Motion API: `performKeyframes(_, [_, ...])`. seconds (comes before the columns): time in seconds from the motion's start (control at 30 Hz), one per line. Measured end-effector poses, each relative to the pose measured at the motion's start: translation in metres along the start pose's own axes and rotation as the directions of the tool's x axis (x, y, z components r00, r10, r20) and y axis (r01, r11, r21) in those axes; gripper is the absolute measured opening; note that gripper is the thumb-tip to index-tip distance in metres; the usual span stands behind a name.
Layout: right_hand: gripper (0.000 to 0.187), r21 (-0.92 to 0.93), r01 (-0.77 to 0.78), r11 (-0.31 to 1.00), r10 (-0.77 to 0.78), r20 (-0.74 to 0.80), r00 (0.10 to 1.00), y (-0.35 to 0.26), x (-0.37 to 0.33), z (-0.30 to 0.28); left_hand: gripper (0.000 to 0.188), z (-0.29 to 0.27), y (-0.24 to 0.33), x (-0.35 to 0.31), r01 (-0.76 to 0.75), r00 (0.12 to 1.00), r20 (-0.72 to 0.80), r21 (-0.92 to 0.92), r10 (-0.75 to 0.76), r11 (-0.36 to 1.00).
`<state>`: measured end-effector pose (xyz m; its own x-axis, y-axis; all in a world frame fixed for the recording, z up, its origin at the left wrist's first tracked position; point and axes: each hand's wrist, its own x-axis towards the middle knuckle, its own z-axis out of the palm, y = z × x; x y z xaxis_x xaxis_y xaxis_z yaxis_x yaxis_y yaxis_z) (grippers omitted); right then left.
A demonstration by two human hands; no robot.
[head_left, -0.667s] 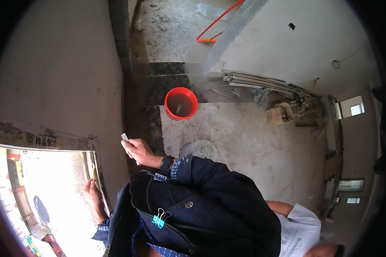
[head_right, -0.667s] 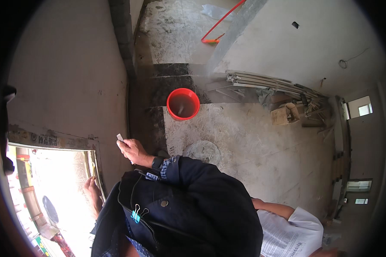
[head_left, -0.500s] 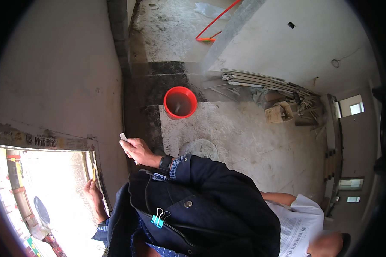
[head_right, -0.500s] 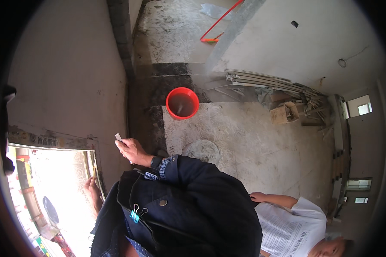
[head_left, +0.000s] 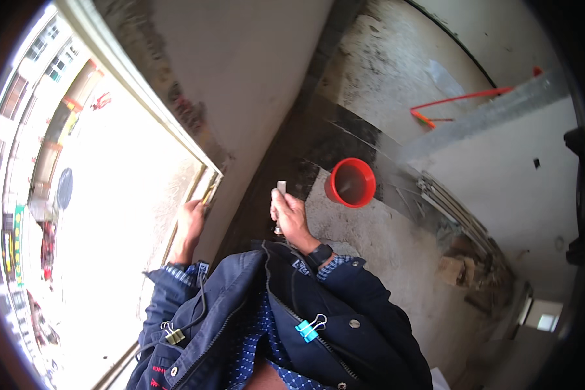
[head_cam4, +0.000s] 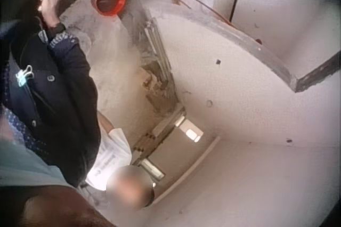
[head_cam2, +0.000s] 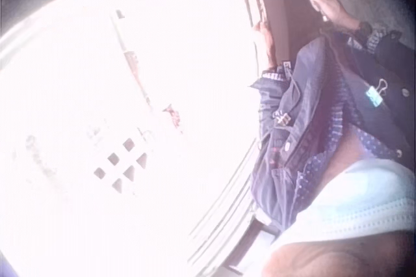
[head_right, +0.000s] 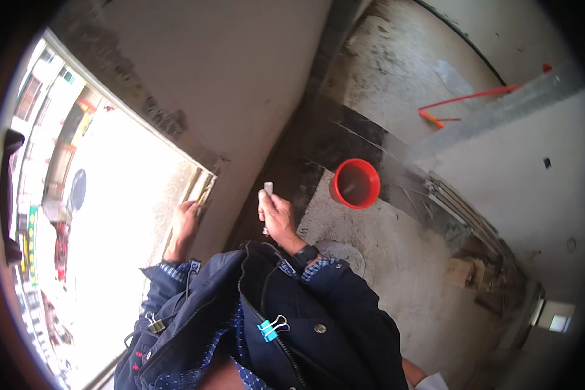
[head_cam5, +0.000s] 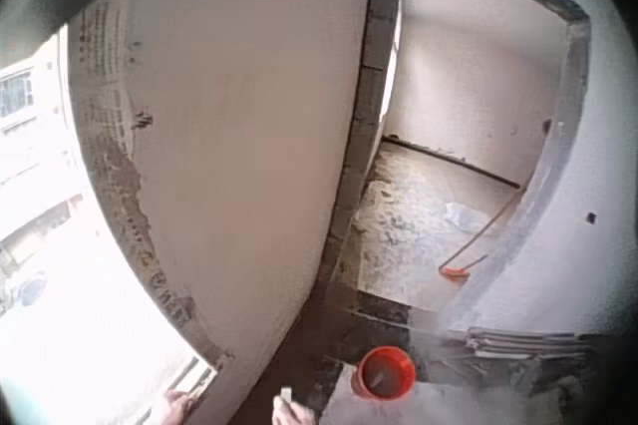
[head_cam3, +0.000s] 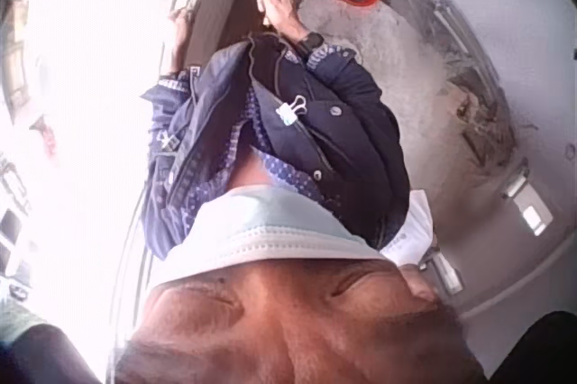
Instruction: The person applies a white sealant along the window frame using a small brush and a putty knife. They spread the material evenly along the joint, occasionally smoothing it with the putty knife. The work is performed on an upper-floor window overlooking a street.
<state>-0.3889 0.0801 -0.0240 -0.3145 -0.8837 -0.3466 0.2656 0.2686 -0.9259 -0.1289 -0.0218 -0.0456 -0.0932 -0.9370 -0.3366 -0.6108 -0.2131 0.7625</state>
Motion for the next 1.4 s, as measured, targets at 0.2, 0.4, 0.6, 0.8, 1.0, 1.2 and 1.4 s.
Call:
performKeyframes(0.2, [0.049,-0.078,0.086,0.993,-0.083,0.039,0.996,-0.009,-0.002,0.001,0.033,0.029,0.021,0.038,-0.124,0.992,-0.030,-0.020,0.123,0.992])
performKeyframes(0.4, [0.047,-0.123,0.082,0.989,-0.076,0.051,0.996,-0.015,-0.005,0.002,0.033,0.021,0.019,0.021,-0.082,0.997,-0.007,-0.145,0.082,0.986])
performKeyframes(0.6, [0.047,-0.111,0.097,0.989,-0.091,0.057,0.994,-0.012,-0.001,0.004,0.028,0.001,0.014,-0.019,-0.160,0.985,0.023,-0.225,0.170,0.961])
performKeyframes(0.8, [0.050,-0.142,0.046,0.989,-0.037,0.066,0.997,-0.011,0.000,0.004,0.027,-0.011,0.008,-0.033,-0.247,0.969,-0.010,-0.003,0.247,0.969])
performKeyframes(1.0, [0.049,-0.125,0.026,0.992,-0.018,0.070,0.997,-0.013,-0.001,0.003,0.028,-0.023,0.019,-0.035,-0.083,0.997,-0.001,-0.010,0.083,0.996])
performKeyframes(1.2, [0.049,-0.115,0.044,0.992,-0.036,0.069,0.997,-0.010,0.000,0.000,0.030,-0.019,0.011,-0.030,-0.079,0.997,-0.014,-0.016,0.079,0.997])
performKeyframes(1.4, [0.049,-0.121,0.040,0.992,-0.032,0.064,0.997,-0.008,0.003,-0.001,0.030,-0.020,0.007,-0.027,-0.046,0.999,0.001,-0.041,0.046,0.998])
